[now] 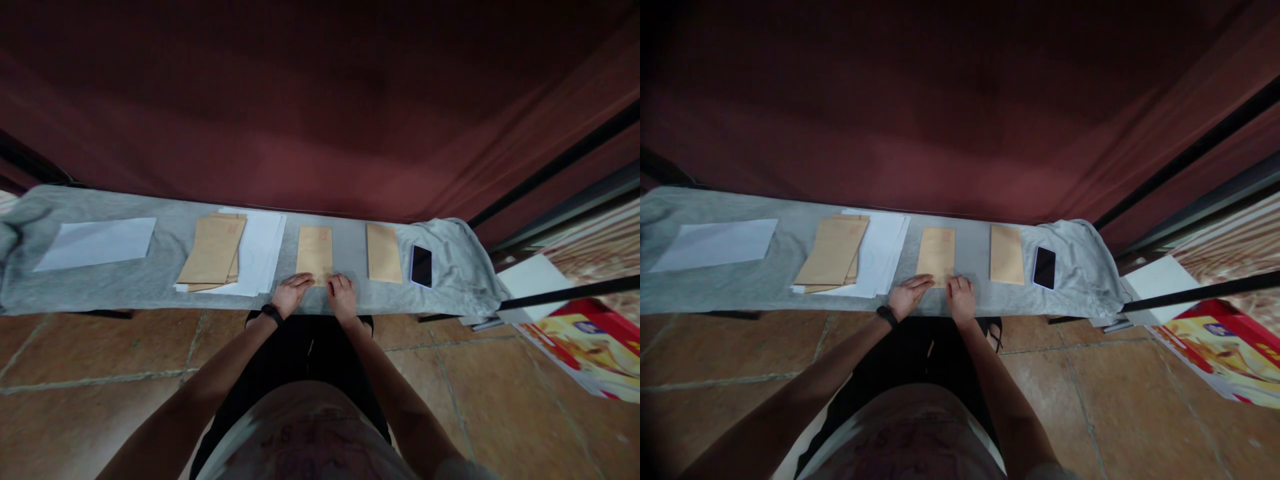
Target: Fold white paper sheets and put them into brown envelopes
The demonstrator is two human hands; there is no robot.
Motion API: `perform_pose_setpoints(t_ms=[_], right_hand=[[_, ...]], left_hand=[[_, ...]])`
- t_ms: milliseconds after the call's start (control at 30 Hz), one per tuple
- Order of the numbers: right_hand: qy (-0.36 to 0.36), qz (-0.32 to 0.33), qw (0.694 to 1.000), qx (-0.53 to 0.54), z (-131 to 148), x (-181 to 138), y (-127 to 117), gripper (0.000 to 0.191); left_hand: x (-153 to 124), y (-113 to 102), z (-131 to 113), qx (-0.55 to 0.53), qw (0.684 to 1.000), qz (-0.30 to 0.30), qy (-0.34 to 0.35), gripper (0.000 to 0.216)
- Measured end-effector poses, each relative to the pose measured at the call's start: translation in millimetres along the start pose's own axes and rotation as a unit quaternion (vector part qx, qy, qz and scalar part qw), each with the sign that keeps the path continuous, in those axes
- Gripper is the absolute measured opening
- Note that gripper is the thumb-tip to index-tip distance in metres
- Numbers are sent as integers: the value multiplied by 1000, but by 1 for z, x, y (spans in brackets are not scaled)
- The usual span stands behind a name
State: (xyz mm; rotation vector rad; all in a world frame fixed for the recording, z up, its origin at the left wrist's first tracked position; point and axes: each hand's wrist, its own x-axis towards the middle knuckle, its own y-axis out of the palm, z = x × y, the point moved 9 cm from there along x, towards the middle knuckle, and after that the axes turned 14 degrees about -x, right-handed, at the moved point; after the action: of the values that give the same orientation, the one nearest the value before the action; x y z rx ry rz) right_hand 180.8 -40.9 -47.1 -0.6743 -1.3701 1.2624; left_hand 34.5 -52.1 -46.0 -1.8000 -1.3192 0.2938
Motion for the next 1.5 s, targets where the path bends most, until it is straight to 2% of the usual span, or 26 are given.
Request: perform_pose_setpoints(t_ms=[167, 267, 500, 867, 967, 1067, 1167, 1333, 1500], right_hand=[[-93, 4, 996, 5, 39, -22, -2, 38], [-106, 20, 994, 3, 50, -33, 0, 46], [-80, 20, 997, -8, 38, -36, 1, 45], [-43, 22, 999, -17, 15, -38, -4, 45], [-38, 27, 999, -15, 15, -38, -4, 45], [-42, 37, 998, -11, 15, -39, -1, 47], [-48, 46, 998, -5, 14, -39, 0, 50], [-52, 44, 998, -7, 13, -40, 0, 51], [-51, 42, 998, -11, 13, -41, 1, 50]], left_hand=[[-5, 6, -6, 48, 998, 12, 26, 40], [-9, 7, -10, 52, 998, 17, 41, 45], [-22, 10, -13, 76, 996, 2, 43, 51], [-33, 6, -15, 105, 992, -50, -51, 55], [-23, 18, -25, 97, 993, -37, -64, 59], [-8, 38, -36, 86, 995, 3, -60, 57], [3, 48, -38, 81, 994, 26, -65, 57], [4, 46, -35, 78, 995, 44, -53, 62], [-2, 37, -30, 83, 995, 27, -56, 70]])
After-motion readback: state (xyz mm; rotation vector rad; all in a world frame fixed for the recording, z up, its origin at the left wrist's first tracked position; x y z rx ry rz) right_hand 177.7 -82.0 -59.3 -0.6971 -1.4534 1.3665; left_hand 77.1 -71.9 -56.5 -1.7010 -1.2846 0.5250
